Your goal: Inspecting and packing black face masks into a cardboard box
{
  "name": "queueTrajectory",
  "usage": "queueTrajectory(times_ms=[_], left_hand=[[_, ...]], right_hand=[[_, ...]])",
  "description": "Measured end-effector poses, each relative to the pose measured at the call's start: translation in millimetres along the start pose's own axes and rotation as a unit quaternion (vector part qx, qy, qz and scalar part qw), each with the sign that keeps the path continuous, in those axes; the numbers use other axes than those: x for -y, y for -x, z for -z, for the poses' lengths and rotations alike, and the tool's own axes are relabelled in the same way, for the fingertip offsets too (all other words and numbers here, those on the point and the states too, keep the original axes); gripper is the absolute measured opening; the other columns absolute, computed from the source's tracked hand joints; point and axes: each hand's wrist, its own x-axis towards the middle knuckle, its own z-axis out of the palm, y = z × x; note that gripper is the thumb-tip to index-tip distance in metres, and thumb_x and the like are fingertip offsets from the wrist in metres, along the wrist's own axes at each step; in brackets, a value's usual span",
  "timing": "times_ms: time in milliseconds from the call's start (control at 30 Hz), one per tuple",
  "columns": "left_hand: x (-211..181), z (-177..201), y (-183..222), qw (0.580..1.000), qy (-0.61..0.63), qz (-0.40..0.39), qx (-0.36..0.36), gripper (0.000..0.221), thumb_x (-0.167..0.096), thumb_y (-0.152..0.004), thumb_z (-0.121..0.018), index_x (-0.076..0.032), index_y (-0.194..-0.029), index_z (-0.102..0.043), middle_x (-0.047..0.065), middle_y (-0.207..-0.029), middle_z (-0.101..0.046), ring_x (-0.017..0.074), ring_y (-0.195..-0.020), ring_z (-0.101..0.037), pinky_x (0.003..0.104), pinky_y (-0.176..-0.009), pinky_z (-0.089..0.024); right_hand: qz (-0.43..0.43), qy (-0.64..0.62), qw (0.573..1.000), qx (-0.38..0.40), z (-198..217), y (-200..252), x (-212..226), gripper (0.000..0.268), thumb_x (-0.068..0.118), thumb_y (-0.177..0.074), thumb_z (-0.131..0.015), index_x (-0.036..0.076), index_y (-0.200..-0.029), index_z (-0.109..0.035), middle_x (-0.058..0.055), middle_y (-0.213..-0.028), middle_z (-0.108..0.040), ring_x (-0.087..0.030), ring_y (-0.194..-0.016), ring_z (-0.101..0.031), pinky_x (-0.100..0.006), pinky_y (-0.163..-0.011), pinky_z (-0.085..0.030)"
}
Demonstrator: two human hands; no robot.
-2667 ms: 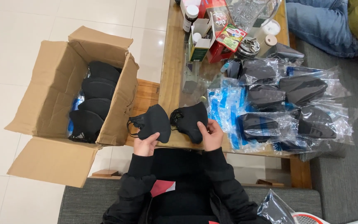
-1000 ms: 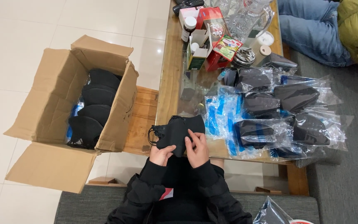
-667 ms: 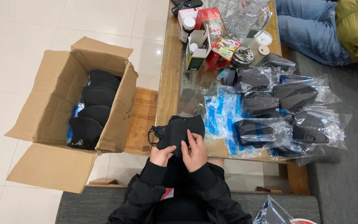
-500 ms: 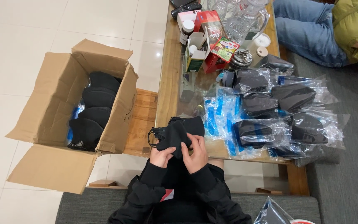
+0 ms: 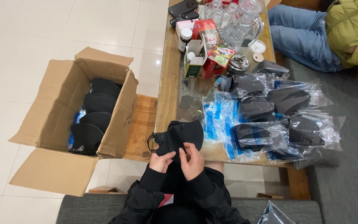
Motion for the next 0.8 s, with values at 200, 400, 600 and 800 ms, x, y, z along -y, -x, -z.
queueTrajectory(times_ms=[200,400,600,800], left_hand=[[4.8,4.4,0.2,1.000,-0.022,0.006,0.013,0.065,0.015,-0.071,-0.085,-0.010,-0.128,-0.068,0.011,-0.118,-0.074,0.0263,-0.103,-0.072,0.044,-0.092,-0.062],[17.2,14.6,-8.2,1.000,-0.022,0.008,0.008,0.058,0.014,-0.074,-0.084,-0.008,-0.125,-0.070,0.009,-0.117,-0.073,0.0237,-0.101,-0.071,0.043,-0.091,-0.061],[-1.9,16.2,-13.7,1.000,0.009,0.005,-0.009,0.064,0.018,-0.073,-0.081,-0.005,-0.131,-0.068,0.015,-0.122,-0.072,0.0313,-0.104,-0.072,0.047,-0.093,-0.060],[2.0,33.2,-34.7,0.998,0.047,0.017,-0.027,0.076,0.018,-0.070,-0.084,-0.006,-0.139,-0.061,0.018,-0.134,-0.067,0.0382,-0.113,-0.069,0.051,-0.098,-0.057]], right_hand=[[-0.004,-0.007,1.000,-0.027,-4.9,6.1,-16.6,0.016,0.026,-0.103,-0.060,0.014,-0.113,-0.062,-0.016,-0.077,-0.074,-0.035,-0.071,-0.076,-0.042,-0.056,-0.061],[-0.006,-0.002,0.999,-0.031,-4.9,7.0,-21.6,0.018,0.030,-0.106,-0.056,0.015,-0.115,-0.059,-0.014,-0.072,-0.075,-0.032,-0.068,-0.075,-0.040,-0.055,-0.061],[0.007,-0.007,0.999,-0.032,4.9,-4.8,-4.2,0.012,0.025,-0.104,-0.061,0.016,-0.111,-0.065,-0.011,-0.072,-0.076,-0.027,-0.069,-0.076,-0.037,-0.061,-0.060],[-0.011,-0.092,0.992,-0.090,-1.2,-24.4,-30.5,0.016,0.014,-0.095,-0.076,0.014,-0.109,-0.070,-0.009,-0.079,-0.076,-0.017,-0.077,-0.072,-0.034,-0.074,-0.059]])
